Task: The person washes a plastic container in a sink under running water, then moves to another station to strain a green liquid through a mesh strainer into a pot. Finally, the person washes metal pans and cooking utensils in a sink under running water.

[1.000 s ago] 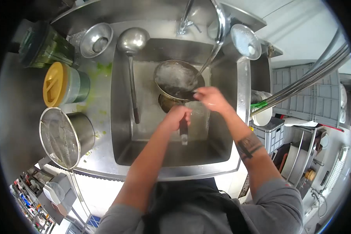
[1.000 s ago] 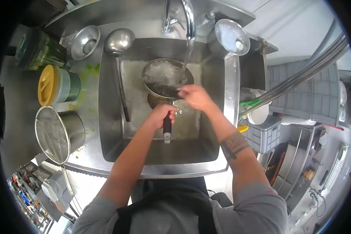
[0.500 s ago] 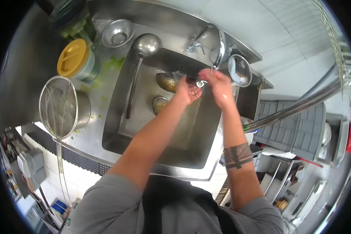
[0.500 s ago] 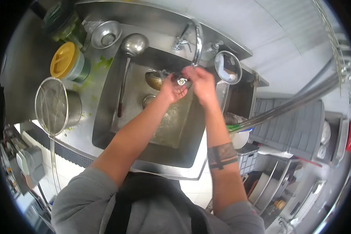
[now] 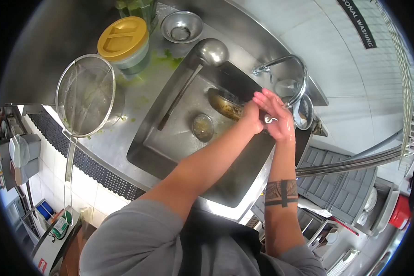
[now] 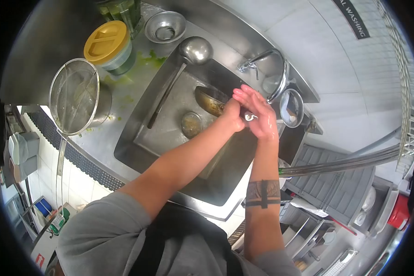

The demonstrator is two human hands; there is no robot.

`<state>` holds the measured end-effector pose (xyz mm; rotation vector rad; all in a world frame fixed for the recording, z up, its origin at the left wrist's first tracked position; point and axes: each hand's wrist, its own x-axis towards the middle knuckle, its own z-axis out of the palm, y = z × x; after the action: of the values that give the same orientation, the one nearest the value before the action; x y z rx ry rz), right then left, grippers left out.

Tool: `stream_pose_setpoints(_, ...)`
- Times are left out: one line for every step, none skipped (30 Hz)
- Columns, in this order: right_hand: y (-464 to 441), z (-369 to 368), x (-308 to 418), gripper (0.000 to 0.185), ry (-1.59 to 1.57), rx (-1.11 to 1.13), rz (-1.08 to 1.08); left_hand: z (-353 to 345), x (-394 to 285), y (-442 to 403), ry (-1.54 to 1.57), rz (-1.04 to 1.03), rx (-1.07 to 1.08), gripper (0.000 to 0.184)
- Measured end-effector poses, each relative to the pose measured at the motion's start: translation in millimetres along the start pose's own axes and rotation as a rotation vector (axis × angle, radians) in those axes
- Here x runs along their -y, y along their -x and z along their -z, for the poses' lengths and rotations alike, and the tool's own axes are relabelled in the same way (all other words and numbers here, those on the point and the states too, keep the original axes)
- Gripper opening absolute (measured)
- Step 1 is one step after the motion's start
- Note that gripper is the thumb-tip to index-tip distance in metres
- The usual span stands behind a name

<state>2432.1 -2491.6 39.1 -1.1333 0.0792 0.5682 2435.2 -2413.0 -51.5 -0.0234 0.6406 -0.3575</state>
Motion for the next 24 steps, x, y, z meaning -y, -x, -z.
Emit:
stream_pose_setpoints(4.3,1.2,2.5,0.044,0.107,0.028,0.021,0.0,-2.4,0.0,-0.108,0.060,0.024,0.034)
stream_pose_setpoints(7.0,1.9,3.3,0.046,0.214,0.053,0.044,0.3,-3.9,0.1,-0.217,0.123,0.048,0.036)
stream_pose_setpoints(8.8,-0.4,3.6,0.046,0.215,0.053,0.047,7.1,-5.1,-4.9,-0.217,0.121,0.027,0.034)
stream_pose_setpoints(10.6,-3.0,4.8,0.046,0.269,0.082,0.001,9.9,-6.6,-7.8,-0.208,0.125,0.027,0.031)
stream_pose_setpoints(12.9,-5.3,6.6,0.046,0.325,0.111,-0.046,12.9,-8.8,-10.4,-0.186,0.133,0.036,0.029)
stream_pose_setpoints(15.5,-6.7,8.3,0.045,0.378,0.138,-0.094,14.2,-12.3,-12.4,-0.163,0.145,0.052,0.027)
stream_pose_setpoints(14.9,-5.4,8.3,0.049,0.361,0.165,-0.118,15.1,-15.3,-14.1,-0.148,0.158,0.067,0.025)
stream_pose_setpoints(12.8,-2.4,8.1,0.049,0.360,0.161,-0.109,15.8,-18.2,-15.0,-0.127,0.178,0.084,0.024)
stream_pose_setpoints(10.1,1.9,7.3,0.049,0.211,0.134,-0.143,18.4,-21.2,-14.5,-0.107,0.191,0.102,0.022)
stream_pose_setpoints(6.9,4.0,6.0,0.049,0.062,0.107,-0.178,22.1,-23.2,-12.3,-0.090,0.204,0.118,0.022)
stream_pose_setpoints(0.5,4.1,-0.5,0.047,-0.107,0.009,-0.149,27.5,-24.8,-9.5,-0.078,0.211,0.127,0.021)
stream_pose_setpoints(0.2,-0.1,-1.7,0.047,-0.106,0.011,-0.146,36.8,-25.3,2.0,-0.079,0.210,0.130,0.021)
stream_pose_setpoints(1.5,-3.6,-3.8,0.047,-0.116,-0.035,-0.125,48.7,-24.1,14.6,-0.256,0.212,0.022,0.021)
stream_pose_setpoints(2.8,-6.8,-5.2,0.047,-0.129,-0.080,-0.101,62.7,-24.2,29.2,-0.435,0.213,-0.088,0.025)
stream_pose_setpoints(1.5,-2.5,-6.3,0.047,-0.082,-0.045,-0.165,74.9,-27.6,52.0,-0.481,0.267,-0.036,0.030)
stream_pose_setpoints(1.7,-3.1,-4.8,0.047,-0.089,-0.044,-0.160,86.5,-31.7,79.1,-0.529,0.323,0.014,0.035)
stream_pose_setpoints(0.7,-4.7,-2.6,0.046,0.016,-0.067,-0.214,92.1,-37.9,105.2,-0.564,0.353,-0.027,0.036)
stream_pose_setpoints(0.0,-4.4,-0.7,0.046,0.121,-0.093,-0.269,99.6,-45.0,126.7,-0.598,0.383,-0.069,0.038)
stream_pose_setpoints(-4.5,8.1,-8.5,0.048,0.150,-0.099,-0.238,116.3,-55.3,137.9,-0.595,0.483,-0.007,0.034)
stream_pose_setpoints(-6.9,21.9,-15.5,0.048,0.141,-0.098,-0.234,131.1,-64.1,146.6,-0.591,0.583,0.052,0.030)
stream_pose_setpoints(-9.3,36.6,-23.2,0.047,0.339,-0.244,-0.318,136.3,-69.5,158.8,-0.602,0.583,0.044,0.030)
stream_pose_setpoints(-14.3,52.9,-34.1,0.045,0.535,-0.388,-0.399,134.7,-75.8,172.6,-0.653,0.624,0.073,0.027)
stream_pose_setpoints(-24.1,80.1,-57.6,0.045,0.520,-0.386,-0.392,130.7,-79.8,183.8,-0.705,0.666,0.101,0.024)
stream_pose_setpoints(-36.6,113.0,-88.7,0.041,0.573,-0.451,-0.311,125.4,-80.7,192.5,-0.719,0.666,0.093,0.024)
